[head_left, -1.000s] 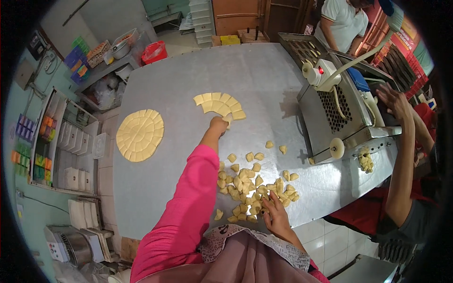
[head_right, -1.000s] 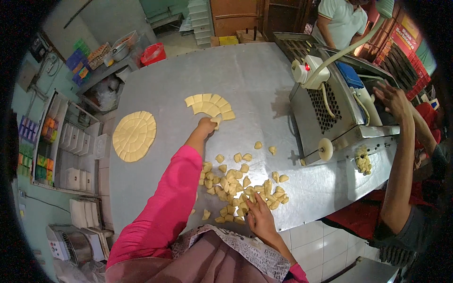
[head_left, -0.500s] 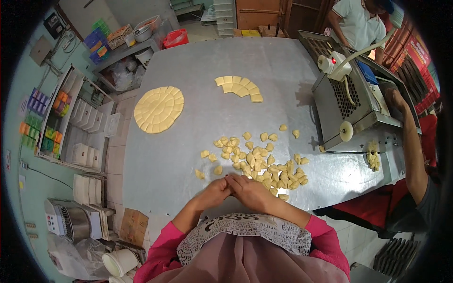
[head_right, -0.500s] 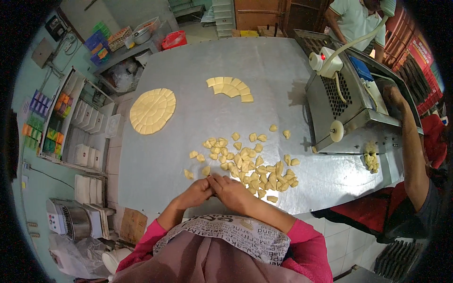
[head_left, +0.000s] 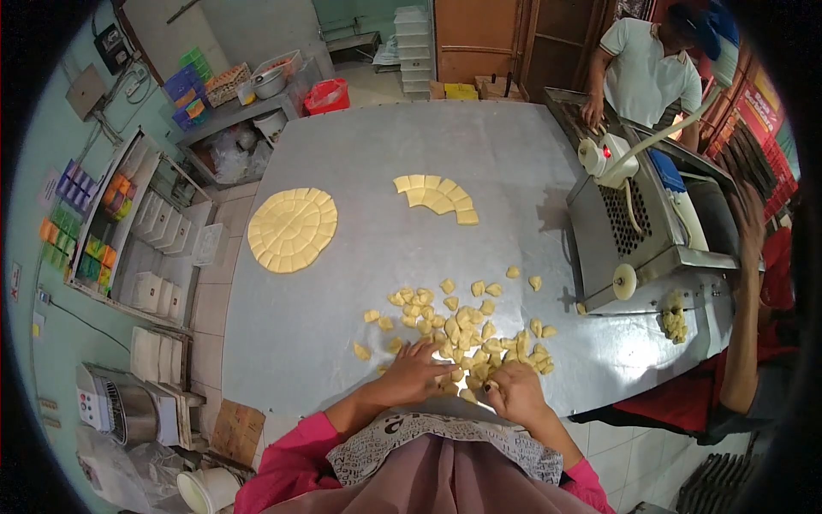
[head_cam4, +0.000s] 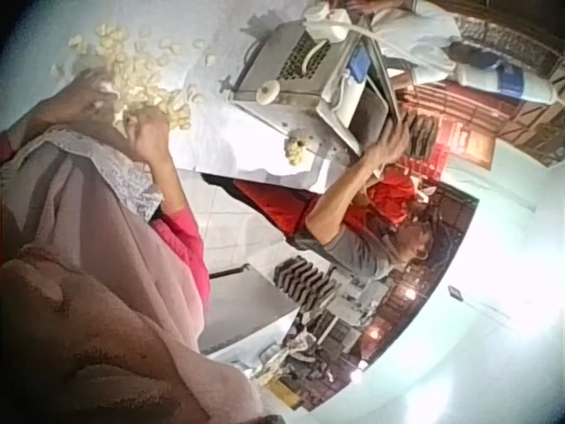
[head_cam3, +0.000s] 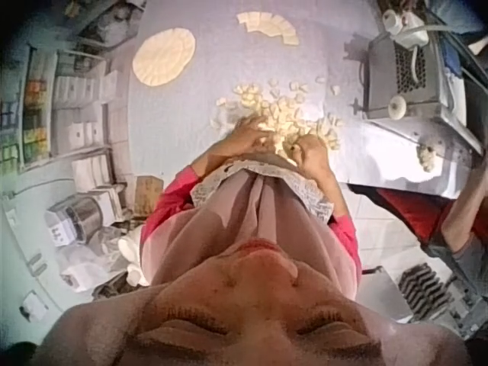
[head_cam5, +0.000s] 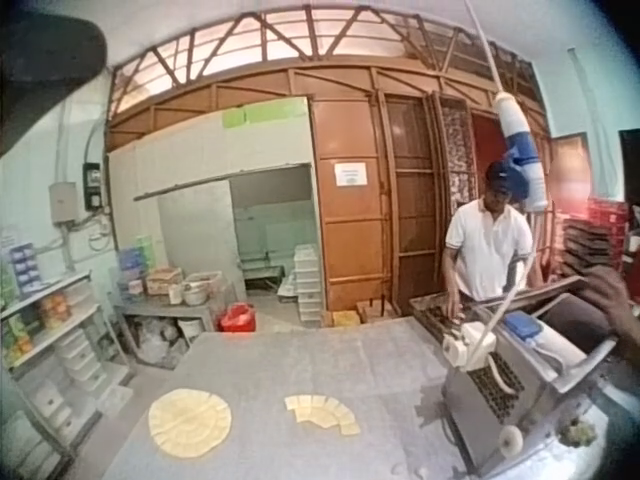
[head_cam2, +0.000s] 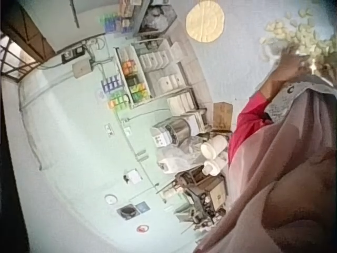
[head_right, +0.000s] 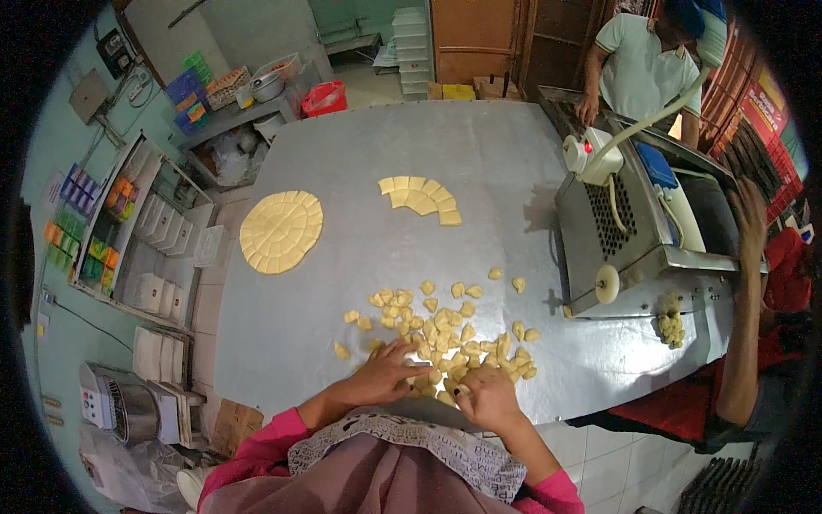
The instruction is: The person is seen picking up small pieces of cut dough and rolling them or shaping them on a metal prep table in a bakery.
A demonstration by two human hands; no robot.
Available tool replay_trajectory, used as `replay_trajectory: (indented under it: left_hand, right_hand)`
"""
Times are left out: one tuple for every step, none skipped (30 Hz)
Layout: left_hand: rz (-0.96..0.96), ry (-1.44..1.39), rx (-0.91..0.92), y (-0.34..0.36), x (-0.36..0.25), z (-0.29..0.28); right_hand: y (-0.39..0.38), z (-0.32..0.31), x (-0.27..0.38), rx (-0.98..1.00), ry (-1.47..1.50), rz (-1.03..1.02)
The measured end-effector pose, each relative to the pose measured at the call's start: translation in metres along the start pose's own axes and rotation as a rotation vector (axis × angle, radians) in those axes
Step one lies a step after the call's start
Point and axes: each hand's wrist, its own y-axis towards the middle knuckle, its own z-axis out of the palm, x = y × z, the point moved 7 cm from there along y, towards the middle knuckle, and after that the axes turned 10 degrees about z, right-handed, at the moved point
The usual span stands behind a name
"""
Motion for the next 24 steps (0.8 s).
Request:
replay_trajectory:
  left_hand:
    - [0.003, 0.004, 0.001, 0.013, 0.008, -0.004]
    - [0.012, 0.031, 0.012, 0.030, 0.022, -0.005]
    - [0.021, 0.057, 0.024, 0.048, 0.039, -0.007]
    - [0.022, -0.033, -0.054, 0.072, 0.065, -0.021]
    - [0.021, -0.124, -0.130, 0.097, 0.098, -0.038]
    - [-0.030, -0.059, -0.222, 0.125, 0.147, -0.052]
    - [-0.079, 0.005, -0.313, 0.153, 0.195, -0.067]
    - [-0.187, -0.106, -0.512, 0.172, 0.234, -0.090]
    - [-0.259, 0.077, -0.535, 0.185, 0.273, -0.109]
    - [-0.329, 0.260, -0.555, 0.192, 0.307, -0.123]
    - [-0.321, 0.253, -0.560, 0.199, 0.329, -0.123]
    - [-0.442, 0.382, -0.519, 0.196, 0.356, -0.126]
    - [-0.559, 0.505, -0.473, 0.197, 0.374, -0.130]
    - [-0.546, 0.491, -0.473, 0.209, 0.374, -0.135]
    - [-0.641, 0.381, -0.359, 0.216, 0.383, -0.134]
    - [-0.729, 0.270, -0.233, 0.220, 0.387, -0.129]
    - [-0.727, 0.266, -0.222, 0.218, 0.385, -0.131]
    - [-0.699, 0.268, -0.171, 0.217, 0.382, -0.131]
    - [-0.680, 0.277, -0.128, 0.210, 0.380, -0.133]
    - [-0.699, 0.286, -0.131, 0.191, 0.389, -0.131]
    - [-0.669, 0.220, -0.243, 0.164, 0.391, -0.130]
    - [-0.627, 0.150, -0.355, 0.142, 0.389, -0.126]
    - [-0.628, 0.029, -0.454, 0.124, 0.377, -0.117]
    - [-0.622, -0.095, -0.547, 0.104, 0.358, -0.104]
  right_hand:
    - [0.002, -0.003, -0.001, -0.005, 0.001, 0.001]
    - [0.005, -0.013, -0.003, -0.141, -0.137, 0.001]
    - [0.007, -0.021, -0.005, -0.275, -0.276, 0.001]
    - [0.010, -0.020, -0.011, -0.280, -0.283, 0.009]
    - [0.011, -0.015, -0.021, -0.275, -0.236, 0.061]
    - [0.014, -0.009, -0.028, -0.269, -0.186, 0.105]
    - [0.017, -0.005, -0.035, -0.264, -0.138, 0.151]
    - [0.018, -0.005, -0.034, -0.259, -0.109, 0.174]
    - [0.020, -0.001, -0.035, -0.262, -0.114, 0.170]
    - [0.020, 0.004, -0.037, -0.245, -0.053, 0.168]
    - [0.021, 0.009, -0.041, -0.230, 0.006, 0.173]
    - [0.026, 0.007, -0.034, -0.257, 0.018, 0.153]
    - [0.029, 0.009, -0.036, -0.259, 0.013, 0.148]
    - [0.028, 0.013, -0.040, -0.249, 0.022, 0.169]
    - [0.030, 0.015, -0.045, -0.237, 0.034, 0.186]
    - [0.031, 0.012, -0.046, -0.252, 0.014, 0.189]
    - [0.032, 0.012, -0.045, -0.246, 0.018, 0.199]
    - [0.034, 0.011, -0.043, -0.256, 0.029, 0.175]
    - [0.038, 0.008, -0.039, -0.267, 0.042, 0.136]
    - [0.043, 0.005, -0.029, -0.270, 0.044, 0.098]
    - [0.047, 0.005, -0.022, -0.264, 0.055, 0.078]
    - [0.049, 0.005, -0.016, -0.246, 0.056, 0.031]
    - [0.051, 0.004, -0.014, -0.235, 0.050, 0.000]
    - [0.053, 0.003, -0.015, -0.241, 0.048, 0.006]
